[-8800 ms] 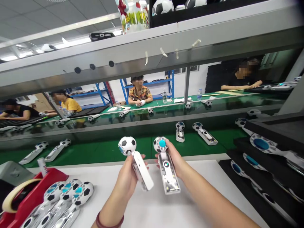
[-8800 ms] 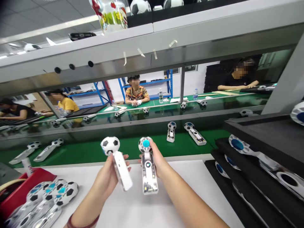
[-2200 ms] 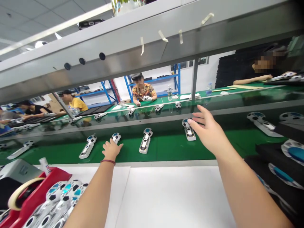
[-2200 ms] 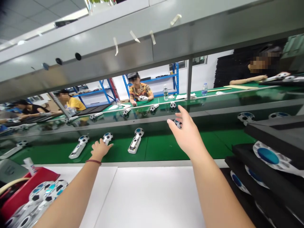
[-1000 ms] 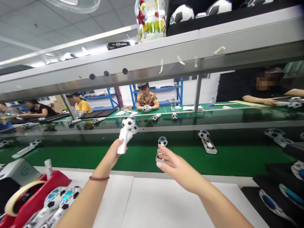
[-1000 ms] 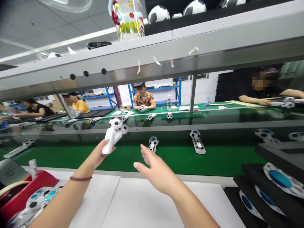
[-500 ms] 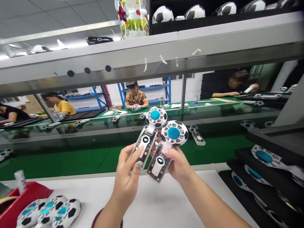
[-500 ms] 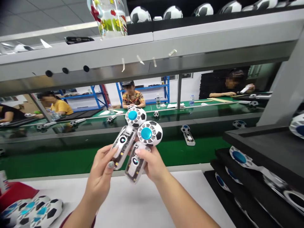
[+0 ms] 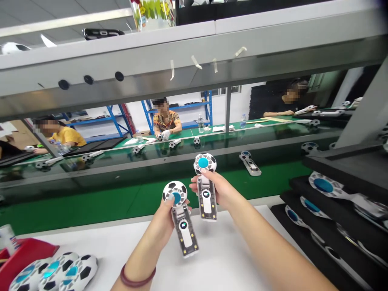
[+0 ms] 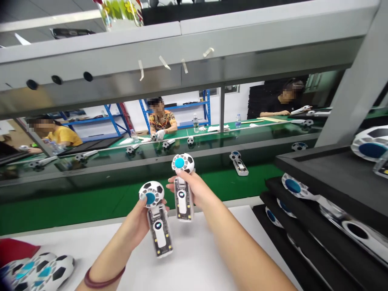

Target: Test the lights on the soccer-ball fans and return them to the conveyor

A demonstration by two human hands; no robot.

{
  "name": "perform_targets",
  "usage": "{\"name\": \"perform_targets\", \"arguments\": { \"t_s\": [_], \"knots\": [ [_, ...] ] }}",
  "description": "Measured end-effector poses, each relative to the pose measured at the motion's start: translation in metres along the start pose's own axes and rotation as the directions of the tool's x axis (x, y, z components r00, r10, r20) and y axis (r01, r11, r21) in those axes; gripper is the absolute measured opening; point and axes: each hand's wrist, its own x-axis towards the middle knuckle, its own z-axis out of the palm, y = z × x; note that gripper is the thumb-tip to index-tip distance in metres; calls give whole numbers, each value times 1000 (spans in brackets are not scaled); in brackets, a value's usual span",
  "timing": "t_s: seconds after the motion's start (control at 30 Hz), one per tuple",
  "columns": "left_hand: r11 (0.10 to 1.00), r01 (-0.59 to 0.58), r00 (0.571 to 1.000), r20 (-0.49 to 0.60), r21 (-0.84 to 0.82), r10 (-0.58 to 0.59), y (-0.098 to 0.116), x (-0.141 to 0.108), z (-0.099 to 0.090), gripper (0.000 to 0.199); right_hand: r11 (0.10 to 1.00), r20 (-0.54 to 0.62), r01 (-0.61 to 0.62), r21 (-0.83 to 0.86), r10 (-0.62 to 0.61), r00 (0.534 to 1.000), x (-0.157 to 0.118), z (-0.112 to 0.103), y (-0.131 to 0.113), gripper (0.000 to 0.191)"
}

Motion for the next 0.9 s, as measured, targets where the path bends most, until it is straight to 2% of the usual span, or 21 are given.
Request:
{"name": "perform_targets", "arguments": {
  "t_s": [0.07,0.13,0.2,0.27,0.33,0.47,0.53,0.6,0.67,0.73,0.83,0.9],
  "knots": [
    [1000,-6,998,-55,0,6,-9,8,-4,55,999,-65,-34,25,36,997,4,-2,4,34],
    [997,-59,993,-100,42,63,-18,15,-8,53,1000,-65,-7,-21,5,998,6,-2,11,35],
    [982,-148,979,-124,114,162,-25,20,-12,53,995,24,64,-82,-62,998,9,-4,19,35],
    [950,-234,956,-131,205,264,-29,24,-16,54,981,164,150,-119,-130,978,11,-9,28,36],
    [911,-298,932,-121,285,343,-33,26,-19,56,973,240,194,-125,-160,958,12,-16,36,36],
    [876,-374,904,-92,304,418,-47,28,-31,77,985,162,123,-121,-103,981,11,-29,48,41],
    [914,-308,941,-61,265,334,-56,24,-38,79,991,130,97,-92,-85,988,11,-32,53,42],
    [961,-154,981,-80,228,176,-65,18,-43,72,997,100,73,-38,-69,993,12,-34,58,43],
    [984,-8,987,-157,177,37,-71,10,-44,63,998,61,56,-1,-56,997,14,-36,65,46],
    [997,40,980,-199,64,-27,-73,3,-41,61,997,37,83,3,-83,996,15,-39,73,50],
    [993,60,987,-140,-100,-74,-72,-7,-35,79,991,40,120,-53,-118,992,10,-48,86,58],
    [989,84,993,-75,-118,-93,-71,-11,-33,98,991,39,54,-123,-49,998,3,-54,94,61]
  ]
}}
